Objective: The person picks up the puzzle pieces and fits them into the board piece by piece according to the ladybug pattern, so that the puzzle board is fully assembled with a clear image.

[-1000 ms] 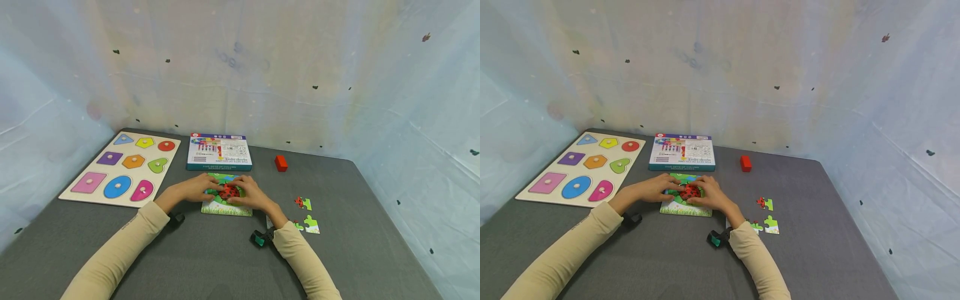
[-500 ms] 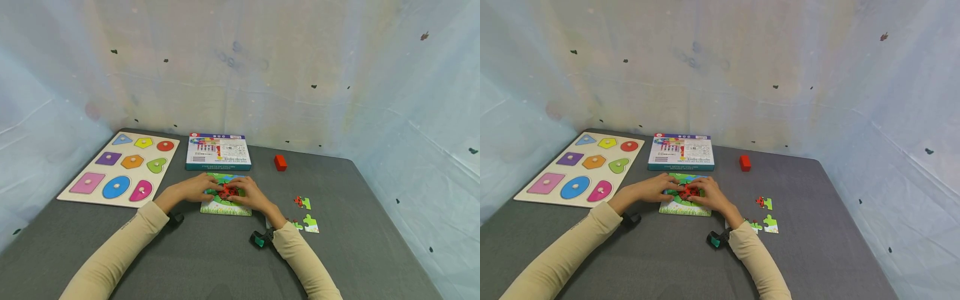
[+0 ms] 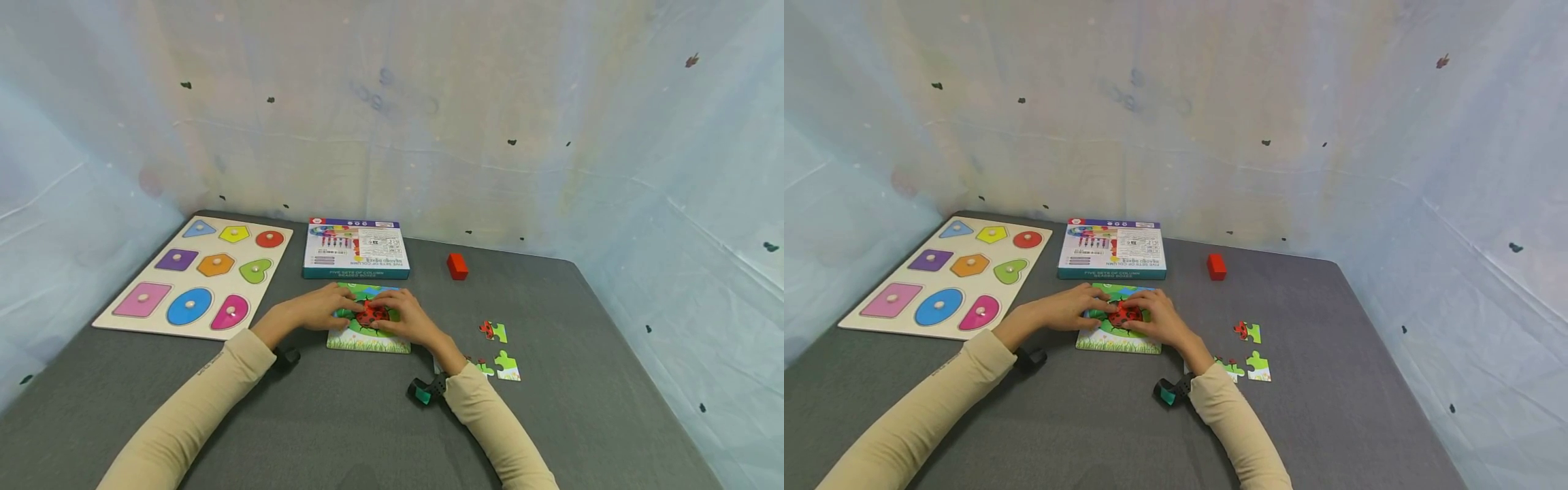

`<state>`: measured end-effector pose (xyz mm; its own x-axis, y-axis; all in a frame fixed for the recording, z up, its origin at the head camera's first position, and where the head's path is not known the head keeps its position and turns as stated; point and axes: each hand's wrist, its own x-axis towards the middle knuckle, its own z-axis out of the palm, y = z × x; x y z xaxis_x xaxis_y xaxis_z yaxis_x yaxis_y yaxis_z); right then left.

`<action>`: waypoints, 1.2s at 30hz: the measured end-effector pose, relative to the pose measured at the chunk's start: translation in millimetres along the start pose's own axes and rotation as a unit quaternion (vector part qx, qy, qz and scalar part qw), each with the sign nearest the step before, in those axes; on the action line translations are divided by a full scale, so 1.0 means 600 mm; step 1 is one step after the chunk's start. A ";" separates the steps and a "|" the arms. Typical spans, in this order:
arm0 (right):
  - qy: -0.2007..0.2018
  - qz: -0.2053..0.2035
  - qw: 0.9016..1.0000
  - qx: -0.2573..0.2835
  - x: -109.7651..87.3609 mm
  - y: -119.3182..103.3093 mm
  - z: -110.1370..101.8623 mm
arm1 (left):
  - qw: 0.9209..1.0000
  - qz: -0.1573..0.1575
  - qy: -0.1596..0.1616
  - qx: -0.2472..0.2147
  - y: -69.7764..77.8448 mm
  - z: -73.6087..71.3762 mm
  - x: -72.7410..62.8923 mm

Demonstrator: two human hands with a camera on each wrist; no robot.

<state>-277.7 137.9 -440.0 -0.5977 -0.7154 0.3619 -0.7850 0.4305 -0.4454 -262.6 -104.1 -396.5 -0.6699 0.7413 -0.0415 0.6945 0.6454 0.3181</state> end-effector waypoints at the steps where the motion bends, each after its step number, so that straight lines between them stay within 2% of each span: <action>1: 0.001 0.000 1.000 0.000 0.000 0.000 0.000 | 1.000 0.001 0.001 0.000 0.000 0.000 0.000; 12: 0.000 -0.008 1.000 0.003 -0.001 -0.003 0.000 | 1.000 0.000 -0.009 0.002 -0.001 0.004 -0.001; 19: -0.003 -0.012 1.000 0.003 0.001 -0.008 -0.003 | 1.000 0.017 -0.018 0.004 0.009 0.001 0.000; 22: -0.007 -0.007 1.000 0.000 0.000 -0.010 -0.004 | 0.999 0.033 -0.005 0.010 0.010 0.002 0.001; 27: -0.020 0.018 1.000 0.001 -0.003 -0.016 -0.005 | 0.998 0.066 0.007 -0.007 0.008 0.006 0.005; 31: -0.031 0.045 0.999 -0.001 -0.003 -0.018 -0.004 | 0.998 0.048 -0.014 -0.026 0.011 0.007 0.006; 36: -0.050 0.065 0.996 -0.038 0.000 -0.023 -0.005 | 0.999 0.019 -0.043 -0.021 0.020 0.004 0.010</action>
<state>-267.4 133.3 -431.5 -0.6788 -0.7008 0.2194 -0.7144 0.5611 -0.4182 -257.5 -91.6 -395.1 -0.6178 0.7787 -0.1091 0.7057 0.6103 0.3597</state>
